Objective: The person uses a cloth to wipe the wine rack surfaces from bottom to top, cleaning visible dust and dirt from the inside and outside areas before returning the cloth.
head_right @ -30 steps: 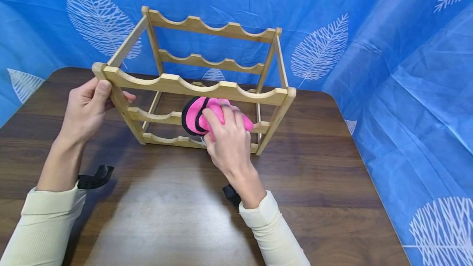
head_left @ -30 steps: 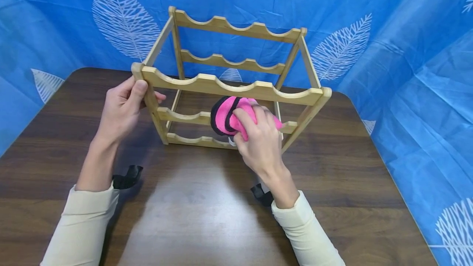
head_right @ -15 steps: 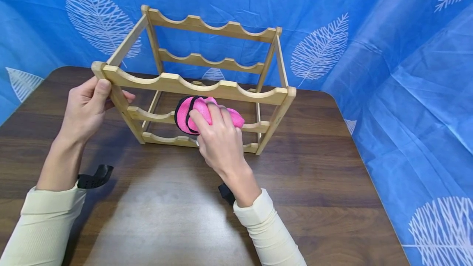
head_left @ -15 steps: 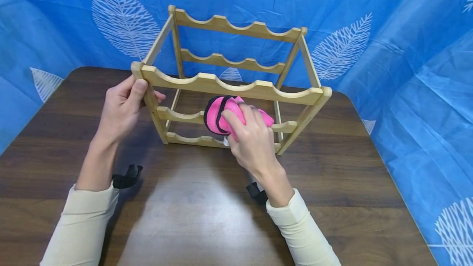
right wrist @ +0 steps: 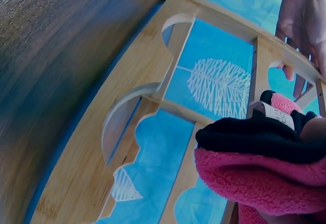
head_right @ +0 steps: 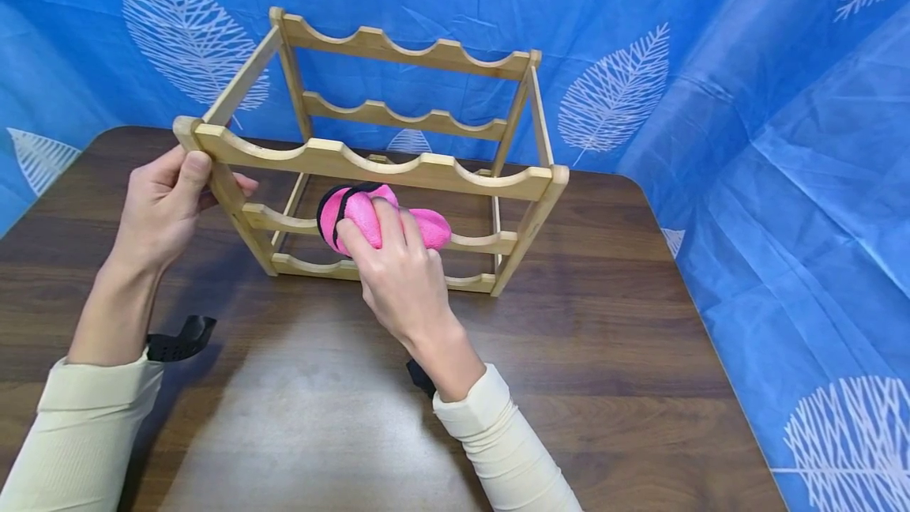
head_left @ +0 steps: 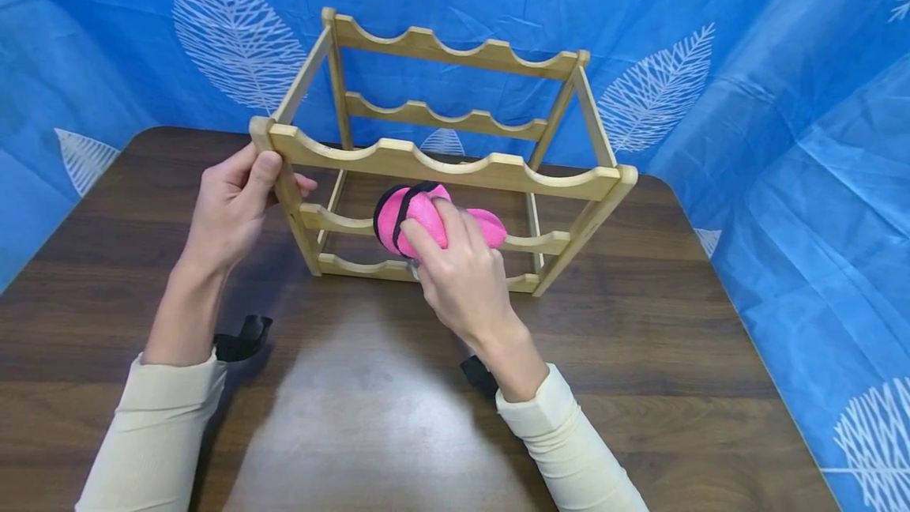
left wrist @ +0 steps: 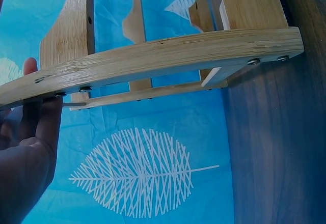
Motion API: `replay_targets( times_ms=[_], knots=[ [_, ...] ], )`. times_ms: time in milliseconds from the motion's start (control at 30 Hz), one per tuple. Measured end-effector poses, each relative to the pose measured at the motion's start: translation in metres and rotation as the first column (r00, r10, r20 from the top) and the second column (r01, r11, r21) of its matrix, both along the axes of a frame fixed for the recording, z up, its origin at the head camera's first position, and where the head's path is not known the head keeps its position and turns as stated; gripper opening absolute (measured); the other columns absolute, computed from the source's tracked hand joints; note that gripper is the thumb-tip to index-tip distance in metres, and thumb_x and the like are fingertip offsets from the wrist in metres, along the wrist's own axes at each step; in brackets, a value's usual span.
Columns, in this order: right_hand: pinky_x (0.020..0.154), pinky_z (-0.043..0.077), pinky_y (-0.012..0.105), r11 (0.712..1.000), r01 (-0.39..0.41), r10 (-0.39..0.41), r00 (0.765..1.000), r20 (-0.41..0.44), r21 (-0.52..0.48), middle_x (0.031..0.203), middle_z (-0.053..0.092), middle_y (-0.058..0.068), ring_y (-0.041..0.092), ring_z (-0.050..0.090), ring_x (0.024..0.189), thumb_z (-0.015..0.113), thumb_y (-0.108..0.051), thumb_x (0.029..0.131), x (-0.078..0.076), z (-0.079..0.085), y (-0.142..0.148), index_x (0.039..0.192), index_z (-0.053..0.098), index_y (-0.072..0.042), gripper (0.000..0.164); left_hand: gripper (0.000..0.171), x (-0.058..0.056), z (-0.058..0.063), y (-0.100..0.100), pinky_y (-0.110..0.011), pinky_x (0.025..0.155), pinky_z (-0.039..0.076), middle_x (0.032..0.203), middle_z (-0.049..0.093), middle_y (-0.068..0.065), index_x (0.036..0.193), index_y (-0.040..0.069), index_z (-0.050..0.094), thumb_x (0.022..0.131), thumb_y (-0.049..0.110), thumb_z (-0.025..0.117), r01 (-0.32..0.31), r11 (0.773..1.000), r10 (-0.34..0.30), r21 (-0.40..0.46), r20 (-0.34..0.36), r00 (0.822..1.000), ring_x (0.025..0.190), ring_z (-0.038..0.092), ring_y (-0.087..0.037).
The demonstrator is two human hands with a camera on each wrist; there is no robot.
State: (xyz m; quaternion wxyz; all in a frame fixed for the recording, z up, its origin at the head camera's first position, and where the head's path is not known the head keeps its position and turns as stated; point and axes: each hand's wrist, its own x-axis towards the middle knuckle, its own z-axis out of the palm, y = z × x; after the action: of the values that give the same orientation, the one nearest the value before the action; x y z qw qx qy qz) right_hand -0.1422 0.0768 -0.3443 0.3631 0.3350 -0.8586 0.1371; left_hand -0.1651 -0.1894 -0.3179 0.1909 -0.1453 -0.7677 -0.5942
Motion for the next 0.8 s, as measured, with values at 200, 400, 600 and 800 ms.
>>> replay_targets(
  times_ms=[200, 400, 600, 800],
  knots=[
    [0.062, 0.059, 0.051, 0.999, -0.023, 0.023, 1.000, 0.018, -0.027, 0.120, 0.059, 0.021, 0.035, 0.062, 0.101, 0.072, -0.004, 0.079, -0.001, 0.000, -0.001, 0.109, 0.064, -0.012, 0.032, 0.029, 0.000, -0.001, 0.000, -0.021, 0.084, 0.054, 0.088, 0.072, -0.003, 0.123, 0.008, 0.066, 0.106, 0.021, 0.046, -0.009, 1.000, 0.009, -0.015, -0.001, 1.000, 0.088, 0.070, -0.013],
    [0.059, 0.059, 0.051, 0.999, -0.024, 0.028, 0.997, -0.078, 0.042, 0.121, 0.060, 0.019, 0.035, 0.060, 0.102, 0.063, -0.007, 0.089, 0.001, 0.005, -0.006, 0.106, 0.065, -0.015, 0.019, 0.029, -0.001, -0.001, 0.000, -0.020, 0.082, 0.054, 0.084, 0.072, -0.002, 0.121, 0.008, 0.067, 0.106, 0.020, 0.046, -0.006, 1.000, 0.006, 0.000, -0.018, 1.000, 0.085, 0.070, -0.013],
    [0.056, 0.059, 0.047, 0.994, -0.039, 0.051, 0.991, -0.127, 0.098, 0.123, 0.060, 0.015, 0.034, 0.058, 0.104, 0.059, -0.009, 0.092, 0.000, 0.008, -0.014, 0.104, 0.068, -0.017, 0.017, 0.028, -0.001, -0.001, 0.000, -0.020, 0.081, 0.054, 0.082, 0.072, -0.001, 0.119, 0.008, 0.068, 0.105, 0.020, 0.048, -0.009, 1.000, 0.010, 0.012, -0.022, 1.000, 0.082, 0.070, -0.013],
    [0.057, 0.059, 0.047, 0.992, -0.104, 0.109, 0.991, -0.072, 0.067, 0.124, 0.060, 0.015, 0.033, 0.058, 0.104, 0.058, -0.011, 0.092, -0.002, 0.010, -0.023, 0.106, 0.068, -0.018, 0.018, 0.029, -0.002, -0.002, -0.001, -0.021, 0.082, 0.054, 0.082, 0.071, -0.001, 0.120, 0.007, 0.068, 0.105, 0.021, 0.047, -0.026, 1.000, 0.026, -0.009, -0.017, 1.000, 0.083, 0.070, -0.013]
  ],
)
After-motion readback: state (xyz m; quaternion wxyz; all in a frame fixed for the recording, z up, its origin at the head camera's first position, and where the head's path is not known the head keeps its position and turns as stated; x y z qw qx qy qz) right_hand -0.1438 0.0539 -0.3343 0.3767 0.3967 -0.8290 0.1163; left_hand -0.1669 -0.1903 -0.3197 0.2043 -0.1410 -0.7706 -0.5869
